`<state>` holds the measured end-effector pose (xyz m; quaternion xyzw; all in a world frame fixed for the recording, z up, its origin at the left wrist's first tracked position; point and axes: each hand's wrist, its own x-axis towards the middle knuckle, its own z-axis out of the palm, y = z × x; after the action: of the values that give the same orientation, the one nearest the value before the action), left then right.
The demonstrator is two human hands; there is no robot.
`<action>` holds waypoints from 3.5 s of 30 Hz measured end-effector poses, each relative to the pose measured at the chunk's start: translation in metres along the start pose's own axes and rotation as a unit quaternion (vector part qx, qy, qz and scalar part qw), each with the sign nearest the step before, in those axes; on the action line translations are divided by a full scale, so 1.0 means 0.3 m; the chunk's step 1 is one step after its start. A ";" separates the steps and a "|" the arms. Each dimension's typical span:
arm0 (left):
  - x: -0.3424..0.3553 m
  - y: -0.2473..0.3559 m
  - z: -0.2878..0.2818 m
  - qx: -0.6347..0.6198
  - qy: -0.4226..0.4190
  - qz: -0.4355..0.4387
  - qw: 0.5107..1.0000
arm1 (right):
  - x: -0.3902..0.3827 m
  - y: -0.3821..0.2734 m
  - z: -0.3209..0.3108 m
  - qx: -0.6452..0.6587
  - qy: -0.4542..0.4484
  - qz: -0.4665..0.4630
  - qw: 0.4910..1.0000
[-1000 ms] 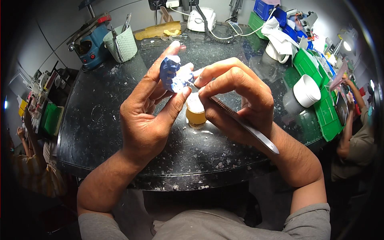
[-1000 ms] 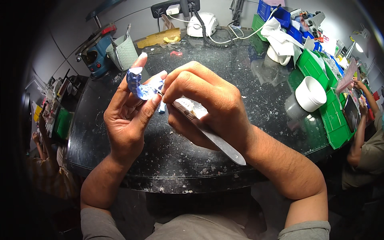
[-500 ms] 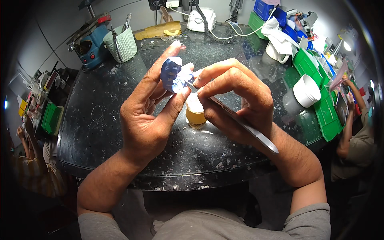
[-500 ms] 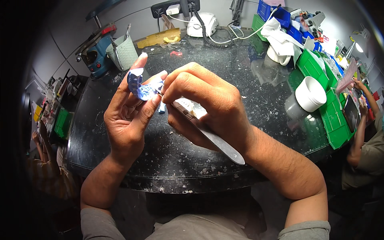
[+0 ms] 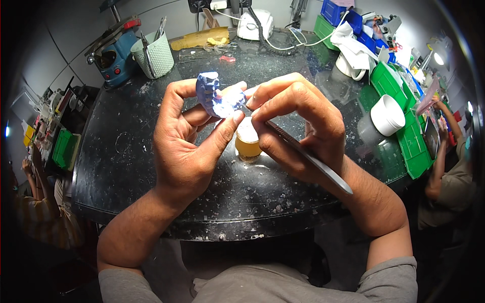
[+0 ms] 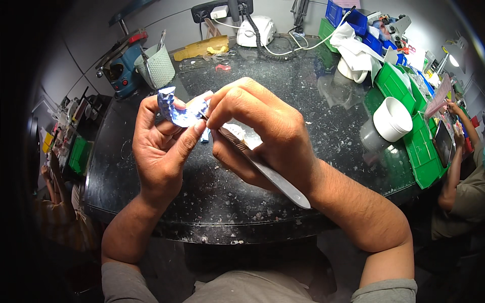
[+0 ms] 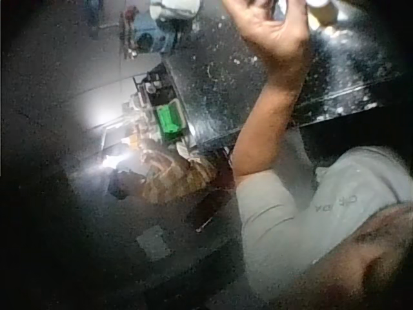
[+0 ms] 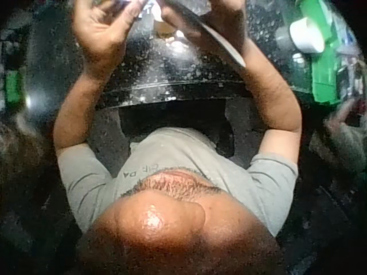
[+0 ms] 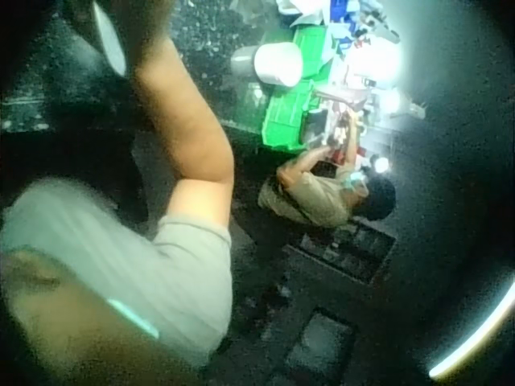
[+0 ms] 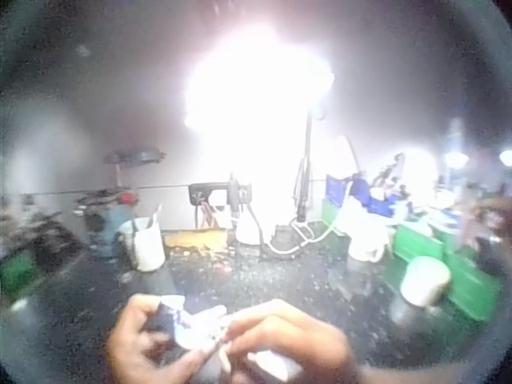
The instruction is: Manually adjusting and detailing a blue dental impression or prosthetic using a small metal tool.
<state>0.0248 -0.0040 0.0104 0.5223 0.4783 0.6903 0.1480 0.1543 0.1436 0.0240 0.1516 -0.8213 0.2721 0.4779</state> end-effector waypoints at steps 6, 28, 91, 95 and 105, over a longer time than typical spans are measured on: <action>0.000 -0.011 -0.005 -0.020 0.003 -0.008 1.000 | 0.003 -0.002 -0.002 0.021 -0.003 -0.007 1.000; 0.003 -0.031 -0.011 0.028 -0.022 0.063 0.997 | 0.002 -0.004 -0.002 0.019 -0.015 0.005 1.000; 0.007 -0.039 -0.010 0.052 -0.011 0.098 0.994 | 0.011 -0.010 0.011 -0.013 0.016 -0.010 1.000; 0.001 -0.029 -0.004 0.031 0.001 0.070 0.997 | 0.010 -0.013 0.010 -0.012 0.009 -0.006 1.000; 0.002 -0.016 0.000 0.007 0.005 0.031 0.999 | 0.006 -0.003 0.011 -0.008 0.017 -0.006 1.000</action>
<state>0.0231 -0.0012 0.0067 0.5346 0.4671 0.6939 0.1202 0.1515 0.1408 0.0244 0.1479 -0.8142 0.2649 0.4950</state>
